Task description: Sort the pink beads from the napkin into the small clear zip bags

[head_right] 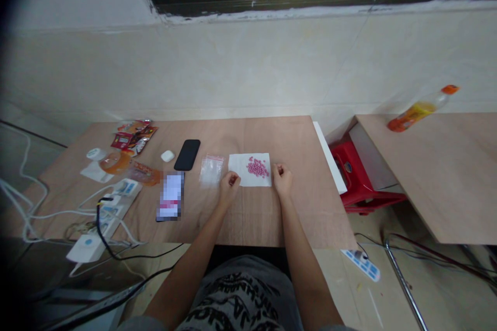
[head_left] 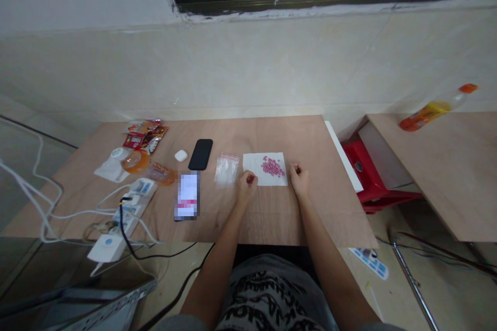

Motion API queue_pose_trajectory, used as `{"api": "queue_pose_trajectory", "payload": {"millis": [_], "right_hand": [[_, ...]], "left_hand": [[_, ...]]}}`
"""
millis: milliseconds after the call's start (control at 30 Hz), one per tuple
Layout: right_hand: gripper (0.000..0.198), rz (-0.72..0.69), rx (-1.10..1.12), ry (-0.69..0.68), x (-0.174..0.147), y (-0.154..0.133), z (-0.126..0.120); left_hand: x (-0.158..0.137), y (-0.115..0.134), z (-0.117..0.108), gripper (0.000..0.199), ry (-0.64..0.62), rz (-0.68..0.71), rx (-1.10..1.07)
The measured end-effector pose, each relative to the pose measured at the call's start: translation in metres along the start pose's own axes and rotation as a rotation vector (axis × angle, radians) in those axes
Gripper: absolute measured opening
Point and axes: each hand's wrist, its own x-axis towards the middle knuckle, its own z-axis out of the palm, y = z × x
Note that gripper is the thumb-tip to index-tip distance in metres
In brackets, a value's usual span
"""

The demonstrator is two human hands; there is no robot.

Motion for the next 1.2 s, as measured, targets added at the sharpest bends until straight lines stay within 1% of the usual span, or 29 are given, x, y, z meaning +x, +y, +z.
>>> {"api": "queue_pose_trajectory", "payload": {"millis": [300, 567, 800, 1000, 1200], "right_hand": [[0.036, 0.013, 0.003, -0.013, 0.0013, 0.0005, 0.0004], [0.033, 0.004, 0.011, -0.018, 0.0013, 0.0003, 0.0011], [0.034, -0.006, 0.04, -0.033, 0.0003, 0.0011, 0.0007], [0.034, 0.011, 0.089, -0.053, 0.0007, 0.0015, 0.0009], [0.033, 0.0, 0.082, -0.056, 0.0003, -0.0007, 0.0004]], "left_hand": [[0.0002, 0.0037, 0.0, 0.006, 0.019, -0.013, -0.008], [0.0005, 0.0046, -0.0011, 0.005, 0.025, 0.005, -0.012], [-0.0001, 0.0007, -0.0019, 0.004, 0.017, 0.035, -0.035], [-0.0006, -0.0002, -0.0025, 0.004, 0.004, 0.033, -0.046], [-0.0009, -0.0021, -0.0014, 0.007, 0.028, 0.021, -0.043]]}}
